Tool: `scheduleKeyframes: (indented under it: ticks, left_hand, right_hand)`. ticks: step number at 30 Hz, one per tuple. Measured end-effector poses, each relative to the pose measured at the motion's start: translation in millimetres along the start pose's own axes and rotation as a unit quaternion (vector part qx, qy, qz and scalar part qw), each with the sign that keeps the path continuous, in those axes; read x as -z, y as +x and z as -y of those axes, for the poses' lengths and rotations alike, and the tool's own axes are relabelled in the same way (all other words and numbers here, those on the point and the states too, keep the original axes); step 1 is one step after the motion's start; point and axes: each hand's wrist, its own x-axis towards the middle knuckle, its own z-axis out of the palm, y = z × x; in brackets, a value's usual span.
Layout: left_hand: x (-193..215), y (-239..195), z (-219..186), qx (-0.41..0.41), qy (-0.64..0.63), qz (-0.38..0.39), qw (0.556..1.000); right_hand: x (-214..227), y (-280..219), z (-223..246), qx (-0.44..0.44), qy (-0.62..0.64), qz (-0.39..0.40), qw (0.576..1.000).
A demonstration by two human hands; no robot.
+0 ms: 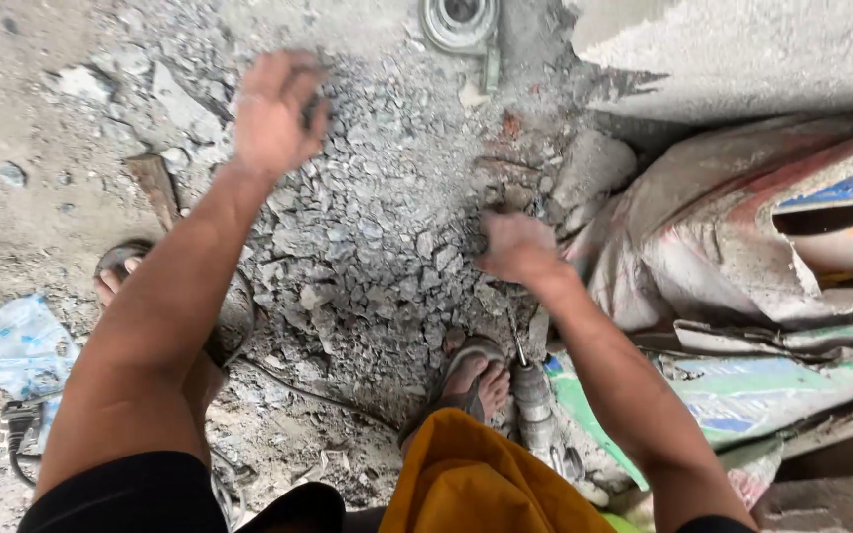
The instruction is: Checking the level of a bearing housing against a concrete wall using a spirit level
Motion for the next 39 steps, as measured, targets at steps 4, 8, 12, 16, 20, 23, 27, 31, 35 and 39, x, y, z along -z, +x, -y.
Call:
scheduleKeyframes:
  ticks: [4,8,12,16,20,23,27,31,35,39]
  left_hand:
    - [4,13,-74,-0.02,-0.261,0.048,0.964]
    - [7,28,-126,0.048,-0.48,0.107,0.87]
    - [-14,30,-107,0.106,-0.431,0.051,0.895]
    - [-26,50,-44,0.229,-0.34,-0.025,0.912]
    - [-33,86,-11,0.324,-0.043,0.23,0.917]
    - [-46,102,-6,0.263,0.097,0.281,0.918]
    - [-46,114,-27,0.206,0.118,0.277,0.931]
    - [-83,114,-26,0.197,0.002,0.168,0.966]
    - [-89,119,10,0.272,-0.013,0.044,0.961]
    - [-77,148,87,0.318,0.21,0.088,0.921]
  right_hand:
    - [6,31,-26,0.145,0.126,-0.07,0.979]
    - [13,60,5,0.273,0.433,-0.135,0.849]
    - [5,93,19,0.215,0.649,-0.108,0.722]
    - [39,103,14,0.258,0.478,-0.257,0.799]
    - [78,145,3,0.217,0.088,-0.594,0.769]
    - [104,161,5,0.174,0.006,-0.58,0.795]
    - [115,152,14,0.165,-0.023,-0.545,0.822]
    - [121,147,21,0.151,-0.031,-0.521,0.84]
    - [121,152,19,0.156,-0.025,-0.54,0.827]
    - [122,158,16,0.142,-0.039,-0.518,0.843]
